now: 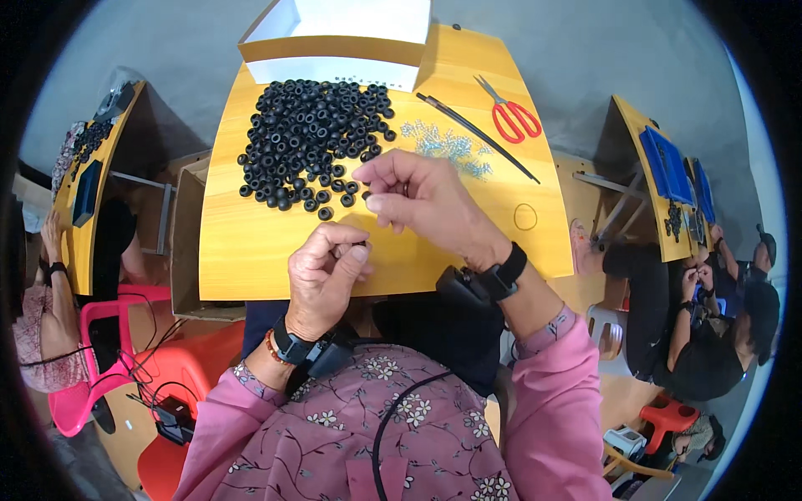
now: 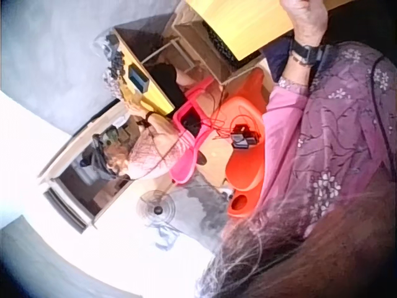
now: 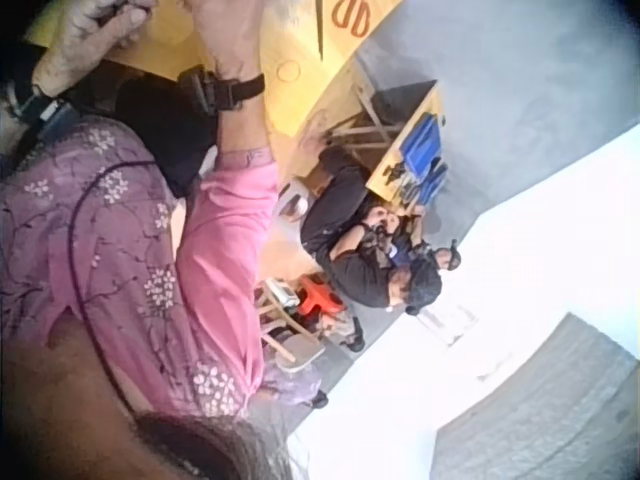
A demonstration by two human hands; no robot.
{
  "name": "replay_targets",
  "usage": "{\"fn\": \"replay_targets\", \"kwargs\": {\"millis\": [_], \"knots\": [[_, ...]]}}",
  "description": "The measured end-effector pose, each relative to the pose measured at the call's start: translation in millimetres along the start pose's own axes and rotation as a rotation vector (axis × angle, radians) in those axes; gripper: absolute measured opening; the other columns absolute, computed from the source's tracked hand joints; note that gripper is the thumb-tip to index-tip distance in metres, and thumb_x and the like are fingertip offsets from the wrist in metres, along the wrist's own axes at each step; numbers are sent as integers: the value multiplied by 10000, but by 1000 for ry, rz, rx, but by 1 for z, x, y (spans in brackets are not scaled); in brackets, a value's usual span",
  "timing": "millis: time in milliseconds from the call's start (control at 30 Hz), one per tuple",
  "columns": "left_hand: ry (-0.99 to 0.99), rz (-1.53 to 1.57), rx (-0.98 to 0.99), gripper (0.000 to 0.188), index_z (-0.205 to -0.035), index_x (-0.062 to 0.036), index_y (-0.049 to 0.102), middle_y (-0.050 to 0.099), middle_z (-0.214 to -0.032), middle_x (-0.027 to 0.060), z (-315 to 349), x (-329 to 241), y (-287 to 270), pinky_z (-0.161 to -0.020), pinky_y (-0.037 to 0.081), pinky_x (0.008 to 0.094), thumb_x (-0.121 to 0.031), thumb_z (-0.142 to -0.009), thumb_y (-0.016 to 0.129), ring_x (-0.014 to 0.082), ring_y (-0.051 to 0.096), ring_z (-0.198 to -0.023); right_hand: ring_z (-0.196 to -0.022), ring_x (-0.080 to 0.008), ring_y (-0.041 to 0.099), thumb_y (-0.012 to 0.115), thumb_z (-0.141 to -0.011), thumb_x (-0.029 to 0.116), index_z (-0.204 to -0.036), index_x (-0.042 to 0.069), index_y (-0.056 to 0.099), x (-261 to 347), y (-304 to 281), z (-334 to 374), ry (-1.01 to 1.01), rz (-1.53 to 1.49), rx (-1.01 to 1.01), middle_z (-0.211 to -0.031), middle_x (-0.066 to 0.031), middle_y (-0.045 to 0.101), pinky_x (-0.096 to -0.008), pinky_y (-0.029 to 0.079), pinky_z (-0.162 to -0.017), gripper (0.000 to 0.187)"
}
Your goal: Inserting small metal components into black rubber rings manually.
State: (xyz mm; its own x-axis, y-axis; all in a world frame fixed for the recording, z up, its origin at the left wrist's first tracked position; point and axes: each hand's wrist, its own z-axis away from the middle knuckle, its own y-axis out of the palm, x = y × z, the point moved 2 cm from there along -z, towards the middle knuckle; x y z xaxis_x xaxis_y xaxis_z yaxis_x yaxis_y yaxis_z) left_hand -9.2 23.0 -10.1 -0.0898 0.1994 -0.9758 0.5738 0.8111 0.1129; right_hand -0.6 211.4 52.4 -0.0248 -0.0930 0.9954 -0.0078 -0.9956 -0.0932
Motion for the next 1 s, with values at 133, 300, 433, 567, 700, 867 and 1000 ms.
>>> {"fn": "replay_targets", "kwargs": {"millis": [133,300,433,567,700,867,1000], "knots": [[-32,38,-9,136,-1117,3,616,654,-903,23,0,-1,0,-663,532,212,-38,-988,612,75,633,-726,-735,-83,662,680,-928,43,-1085,-5,696,-9,1,23,6,-46,-37,-899,-30,687,-219,527,-604,165],[-66,76,-35,193,-1157,8,596,618,-840,-9,0,0,2,-644,515,206,-50,-977,637,48,595,-715,-728,-80,660,712,-921,53,-1076,7,714,-13,1,38,26,-154,-52,-901,-26,709,-221,546,-621,161],[-85,105,-37,216,-1175,14,574,660,-933,51,0,-1,2,-681,552,242,-52,-979,632,106,656,-758,-718,-48,627,729,-908,51,-1059,20,735,-25,2,42,-45,-120,-64,-912,-12,713,-206,522,-608,154],[-83,131,-18,204,-1153,23,573,665,-936,63,-1,1,0,-692,560,250,-62,-980,638,112,662,-770,-728,-29,607,730,-901,37,-1060,22,741,-28,4,43,-31,-121,-63,-919,-1,714,-191,494,-607,160],[-75,154,-4,187,-1126,25,581,674,-949,72,-1,4,0,-708,563,252,-76,-981,644,112,665,-771,-747,-27,606,723,-899,24,-1064,14,737,-28,5,41,-46,-134,-47,-916,-3,712,-189,494,-629,166],[-78,148,-4,149,-1116,32,593,675,-940,60,-2,-2,1,-728,549,236,-29,-982,614,92,646,-782,-759,-34,602,716,-900,15,-1044,4,737,-25,10,37,-136,-65,-47,-901,-6,700,-195,482,-651,146],[-83,176,-1,136,-1115,35,601,673,-937,55,-2,-3,2,-730,542,230,7,-983,590,83,635,-782,-756,-43,590,714,-892,1,-1029,13,742,-23,10,35,-165,-8,-44,-878,-2,679,-208,466,-650,140]]}}
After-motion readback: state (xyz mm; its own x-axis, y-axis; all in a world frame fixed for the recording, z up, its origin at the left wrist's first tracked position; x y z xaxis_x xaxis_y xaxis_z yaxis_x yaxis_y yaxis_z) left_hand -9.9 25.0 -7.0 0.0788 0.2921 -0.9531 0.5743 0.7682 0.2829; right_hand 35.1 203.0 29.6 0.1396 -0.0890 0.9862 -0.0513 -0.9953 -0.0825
